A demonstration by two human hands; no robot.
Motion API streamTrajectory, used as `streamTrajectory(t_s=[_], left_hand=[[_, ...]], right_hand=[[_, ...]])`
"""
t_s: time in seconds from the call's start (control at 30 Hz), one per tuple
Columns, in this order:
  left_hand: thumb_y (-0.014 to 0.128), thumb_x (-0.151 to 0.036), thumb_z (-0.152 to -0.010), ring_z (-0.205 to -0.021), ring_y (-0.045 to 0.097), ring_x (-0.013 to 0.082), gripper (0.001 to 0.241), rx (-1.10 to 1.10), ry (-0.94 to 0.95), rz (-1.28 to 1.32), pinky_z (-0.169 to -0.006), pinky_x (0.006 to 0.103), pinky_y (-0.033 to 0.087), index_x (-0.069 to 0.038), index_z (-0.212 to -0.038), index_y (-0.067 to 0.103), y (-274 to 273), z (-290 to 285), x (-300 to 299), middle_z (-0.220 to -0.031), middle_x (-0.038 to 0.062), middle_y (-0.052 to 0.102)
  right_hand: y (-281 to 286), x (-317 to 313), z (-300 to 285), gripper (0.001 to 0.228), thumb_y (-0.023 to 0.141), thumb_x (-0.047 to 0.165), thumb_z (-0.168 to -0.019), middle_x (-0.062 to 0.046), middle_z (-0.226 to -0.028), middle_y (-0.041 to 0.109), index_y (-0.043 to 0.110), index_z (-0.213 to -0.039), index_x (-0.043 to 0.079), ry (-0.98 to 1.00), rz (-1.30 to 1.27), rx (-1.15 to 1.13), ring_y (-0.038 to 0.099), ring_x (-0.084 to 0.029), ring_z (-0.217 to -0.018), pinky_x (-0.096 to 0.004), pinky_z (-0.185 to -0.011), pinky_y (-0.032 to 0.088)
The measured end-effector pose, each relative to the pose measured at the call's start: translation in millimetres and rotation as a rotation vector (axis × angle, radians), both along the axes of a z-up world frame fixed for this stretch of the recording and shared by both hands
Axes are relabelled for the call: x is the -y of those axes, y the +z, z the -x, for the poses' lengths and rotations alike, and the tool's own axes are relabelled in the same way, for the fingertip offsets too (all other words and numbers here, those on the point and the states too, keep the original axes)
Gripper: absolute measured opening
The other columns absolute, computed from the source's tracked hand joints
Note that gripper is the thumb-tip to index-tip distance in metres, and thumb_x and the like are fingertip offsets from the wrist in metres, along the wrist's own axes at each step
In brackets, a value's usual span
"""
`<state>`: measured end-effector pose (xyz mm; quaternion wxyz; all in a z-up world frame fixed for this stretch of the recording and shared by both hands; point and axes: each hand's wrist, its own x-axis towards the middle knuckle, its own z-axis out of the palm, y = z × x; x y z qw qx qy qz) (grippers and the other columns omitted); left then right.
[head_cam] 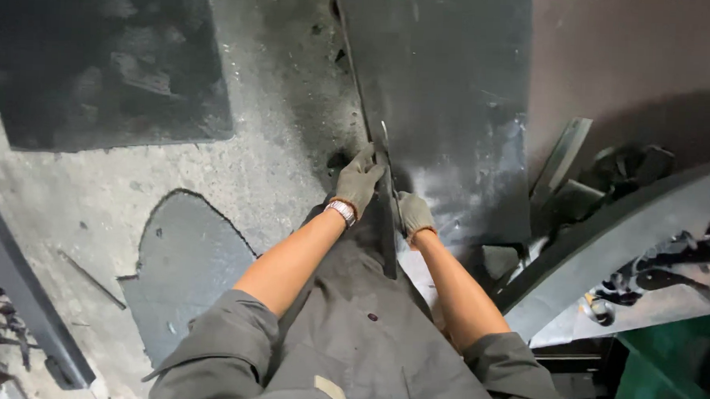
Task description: Trimming the edges of material strips using scissors in an industrial workshop.
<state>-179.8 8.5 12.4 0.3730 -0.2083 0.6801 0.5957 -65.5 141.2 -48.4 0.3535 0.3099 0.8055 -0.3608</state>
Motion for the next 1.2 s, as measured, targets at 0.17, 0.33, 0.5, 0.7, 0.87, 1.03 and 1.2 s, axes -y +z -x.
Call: streamTrajectory(t_s=[0.17, 0.33, 0.5, 0.7, 0.87, 1.03, 1.2], left_hand=[[0.071, -0.019, -0.094, -0.099, 0.066, 0.0122, 0.060, -0.121, -0.052, 0.045, -0.091, 0.0285, 0.052, -0.007, -0.149, 0.051, -17, 4, -2, -0.114, 0.007, 0.073], [0.063, -0.018, -0.092, -0.091, 0.067, 0.0160, 0.062, -0.095, -0.035, 0.163, -0.086, 0.0318, 0.054, -0.016, -0.152, 0.050, 20, 42, -17, -0.106, 0.011, 0.074], [0.065, -0.020, -0.093, -0.100, 0.069, 0.0183, 0.062, -0.125, -0.038, 0.187, -0.094, 0.0317, 0.052, -0.017, -0.153, 0.049, -9, 37, -13, -0.114, 0.011, 0.075], [0.065, -0.021, -0.092, -0.117, 0.065, 0.0187, 0.062, -0.156, -0.093, 0.189, -0.100, 0.0314, 0.048, -0.018, -0.152, 0.049, -3, 44, -6, -0.136, 0.010, 0.067], [0.068, -0.021, -0.091, -0.114, 0.069, 0.0167, 0.063, -0.179, -0.080, 0.106, -0.100, 0.0310, 0.050, -0.014, -0.151, 0.050, -16, 44, -2, -0.134, 0.010, 0.070], [0.069, -0.019, -0.088, -0.096, 0.068, 0.0119, 0.065, 0.005, 0.028, -0.057, -0.084, 0.0287, 0.055, -0.012, -0.150, 0.052, -15, 48, 0, -0.117, 0.007, 0.076], [0.071, -0.023, -0.090, -0.095, 0.068, 0.0132, 0.063, -0.039, -0.083, 0.063, -0.085, 0.0279, 0.054, -0.011, -0.149, 0.053, -9, 49, 1, -0.111, 0.009, 0.076]], right_hand=[[-18, -2, -5, 0.054, 0.056, 0.054, -0.090, -0.029, -0.107, 0.069, 0.075, -0.104, 0.005, 0.098, -0.062, -0.087, 0.063, -0.047, -0.109, -0.052, -0.089, 0.051], [-7, 5, -5, 0.049, 0.055, 0.050, -0.091, -0.027, -0.100, 0.071, 0.075, -0.101, 0.007, 0.011, -0.090, -0.074, 0.066, -0.047, -0.103, -0.054, -0.086, 0.052], [4, 11, 1, 0.048, 0.056, 0.050, -0.091, -0.026, -0.097, 0.071, 0.076, -0.099, 0.007, -0.016, -0.105, -0.098, 0.067, -0.047, -0.100, -0.053, -0.085, 0.053], [5, 13, 3, 0.052, 0.055, 0.052, -0.092, -0.027, -0.094, 0.071, 0.077, -0.095, 0.005, 0.054, -0.151, -0.108, 0.068, -0.046, -0.098, -0.053, -0.084, 0.053], [23, 8, 6, 0.058, 0.055, 0.057, -0.092, -0.027, -0.093, 0.071, 0.076, -0.096, 0.003, 0.027, -0.163, -0.053, 0.067, -0.046, -0.097, -0.053, -0.083, 0.053], [39, 1, 26, 0.060, 0.054, 0.058, -0.090, -0.025, -0.087, 0.076, 0.071, -0.105, 0.002, -0.108, 0.042, 0.100, 0.079, -0.039, -0.085, -0.047, -0.078, 0.059], [13, -1, 56, 0.058, 0.056, 0.056, -0.090, -0.026, -0.094, 0.072, 0.076, -0.104, 0.003, -0.031, -0.019, -0.029, 0.069, -0.045, -0.095, -0.051, -0.079, 0.054]])
